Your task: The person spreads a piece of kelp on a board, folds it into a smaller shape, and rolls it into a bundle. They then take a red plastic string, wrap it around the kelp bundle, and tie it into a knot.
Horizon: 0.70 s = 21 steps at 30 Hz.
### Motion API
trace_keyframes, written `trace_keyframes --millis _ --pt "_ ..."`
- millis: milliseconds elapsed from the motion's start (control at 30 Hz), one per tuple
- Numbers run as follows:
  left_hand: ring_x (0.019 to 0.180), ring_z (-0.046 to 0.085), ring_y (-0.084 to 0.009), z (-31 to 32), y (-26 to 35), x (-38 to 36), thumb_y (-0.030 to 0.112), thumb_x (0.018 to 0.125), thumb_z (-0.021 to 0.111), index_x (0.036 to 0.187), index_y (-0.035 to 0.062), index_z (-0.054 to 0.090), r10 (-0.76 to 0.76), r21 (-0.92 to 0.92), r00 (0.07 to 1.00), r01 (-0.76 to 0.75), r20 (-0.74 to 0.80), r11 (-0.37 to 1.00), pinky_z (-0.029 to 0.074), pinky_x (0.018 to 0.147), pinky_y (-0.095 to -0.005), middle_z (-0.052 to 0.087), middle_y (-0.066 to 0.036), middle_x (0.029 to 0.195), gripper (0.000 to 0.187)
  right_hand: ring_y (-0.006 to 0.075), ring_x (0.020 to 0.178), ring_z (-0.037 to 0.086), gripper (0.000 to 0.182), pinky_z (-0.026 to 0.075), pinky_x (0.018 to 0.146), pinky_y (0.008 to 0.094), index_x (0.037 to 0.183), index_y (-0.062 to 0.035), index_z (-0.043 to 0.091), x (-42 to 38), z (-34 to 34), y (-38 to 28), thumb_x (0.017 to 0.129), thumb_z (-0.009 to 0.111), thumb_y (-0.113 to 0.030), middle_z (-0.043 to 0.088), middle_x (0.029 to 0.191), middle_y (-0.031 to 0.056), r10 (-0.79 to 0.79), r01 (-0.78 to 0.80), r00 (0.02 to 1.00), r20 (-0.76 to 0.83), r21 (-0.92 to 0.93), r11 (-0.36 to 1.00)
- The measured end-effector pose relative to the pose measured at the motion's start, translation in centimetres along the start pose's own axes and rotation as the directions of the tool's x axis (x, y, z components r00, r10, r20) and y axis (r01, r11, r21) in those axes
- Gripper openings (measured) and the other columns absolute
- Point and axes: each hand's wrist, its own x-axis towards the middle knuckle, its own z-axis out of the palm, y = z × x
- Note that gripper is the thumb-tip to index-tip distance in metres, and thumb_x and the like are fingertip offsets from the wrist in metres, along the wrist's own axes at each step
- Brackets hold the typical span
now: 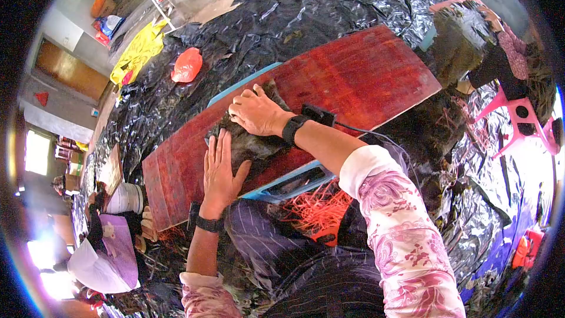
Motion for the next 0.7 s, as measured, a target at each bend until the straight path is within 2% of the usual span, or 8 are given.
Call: trace_keyframes --millis 167,267,367,433,467,500,600,700 --pt "0.145 0.02 -0.0404 0.7 -0.3 -0.1 0.047 0.093 0.055 0.15 -0.002 0.023 -0.012 -0.027 0.999 0.011 -0.043 1.0 0.019 0.118 -0.0492 0.024 -0.023 0.156 0.082 0.0262 0.107 0.052 0.018 0.032 0.102 0.0514 0.101 -0.0122 0.06 -0.1 0.3 0.1 0.096 0.054 -0.029 0.057 0.102 0.0048 0.003 -0.003 1.0 0.004 -0.014 1.0" --pt "0.145 0.021 -0.0402 0.7 -0.2 -0.2 0.047 0.093 0.054 0.15 -0.0018 0.023 -0.019 -0.018 0.999 0.019 -0.039 1.0 0.018 0.118 -0.0493 0.025 -0.022 0.156 0.081 0.0282 0.109 0.054 0.024 0.033 0.103 0.0568 0.107 -0.0111 0.06 0.0 0.0 0.5 0.095 0.056 -0.032 0.058 0.104 0.0071 -0.01 0.011 1.0 -0.014 0.033 0.999" --pt "0.146 0.02 -0.0393 1.0 -0.4 -0.2 0.045 0.092 0.057 0.15 -0.001 0.023 -0.005 -0.037 0.997 0.003 -0.071 0.999 0.019 0.117 -0.0522 0.025 -0.02 0.157 0.082 0.0296 0.119 0.05 0.034 0.029 0.108 0.0588 0.121 -0.0114 0.056 -0.2 -1.8 0.6 0.095 0.055 -0.033 0.056 0.119 0.0099 0.005 -0.006 1.0 0.016 0.07 0.998" --pt "0.146 0.02 -0.0395 1.1 -0.4 -0.2 0.045 0.092 0.057 0.15 -0.0007 0.023 -0.018 -0.046 0.998 0.015 -0.068 0.999 0.019 0.117 -0.0525 0.025 -0.02 0.157 0.082 0.0319 0.133 0.041 0.049 0.024 0.112 0.0598 0.138 -0.0123 0.045 -1.4 -3.9 0.3 0.096 0.054 -0.035 0.048 0.137 0.0127 0.008 -0.026 0.996 -0.087 -0.209 0.978" --pt "0.146 0.02 -0.0396 1.2 -0.4 -0.3 0.045 0.092 0.057 0.15 -0.0006 0.023 -0.017 -0.042 0.997 0.014 -0.075 0.999 0.019 0.117 -0.0529 0.025 -0.02 0.157 0.081 0.0341 0.141 0.031 0.059 0.022 0.112 0.0623 0.147 -0.0128 0.035 -2.2 -4.9 0.2 0.098 0.048 -0.044 0.037 0.15 0.0132 0.039 -0.034 0.999 0.022 -0.215 0.976" --pt "0.146 0.02 -0.0397 1.3 -0.4 -0.3 0.044 0.092 0.057 0.15 -0.0004 0.024 -0.016 -0.04 0.996 0.012 -0.084 0.999 0.019 0.116 -0.0533 0.026 -0.02 0.156 0.081 0.0341 0.141 0.031 0.059 0.022 0.112 0.0623 0.147 -0.0128 0.035 -3.3 -5.2 0.3 0.098 0.048 -0.044 0.037 0.15 0.0132 0.038 -0.032 0.999 0.023 -0.226 0.974" --pt "0.146 0.02 -0.0395 1.4 -0.5 -0.5 0.046 0.093 0.055 0.151 0.0014 0.024 -0.019 -0.057 0.997 0.015 -0.077 0.998 0.018 0.117 -0.0533 0.025 -0.019 0.157 0.08 0.0368 0.147 0.019 0.071 0.016 0.113 0.0653 0.152 -0.0103 0.027 -5.0 -5.3 1.0 0.099 0.032 -0.058 0.025 0.158 0.013 0.129 -0.068 0.932 0.338 -0.186 0.98" --pt "0.146 0.019 -0.0389 1.1 -0.5 -0.5 0.048 0.094 0.052 0.151 0.0027 0.024 -0.034 -0.061 0.997 0.029 -0.073 0.998 0.017 0.117 -0.0526 0.023 -0.018 0.158 0.078 0.0361 0.145 0.023 0.072 0.021 0.111 0.066 0.15 -0.0102 0.031 -5.1 -4.7 1.0 0.098 0.034 -0.06 0.03 0.155 0.0119 0.132 -0.074 0.948 0.288 -0.205 0.976"
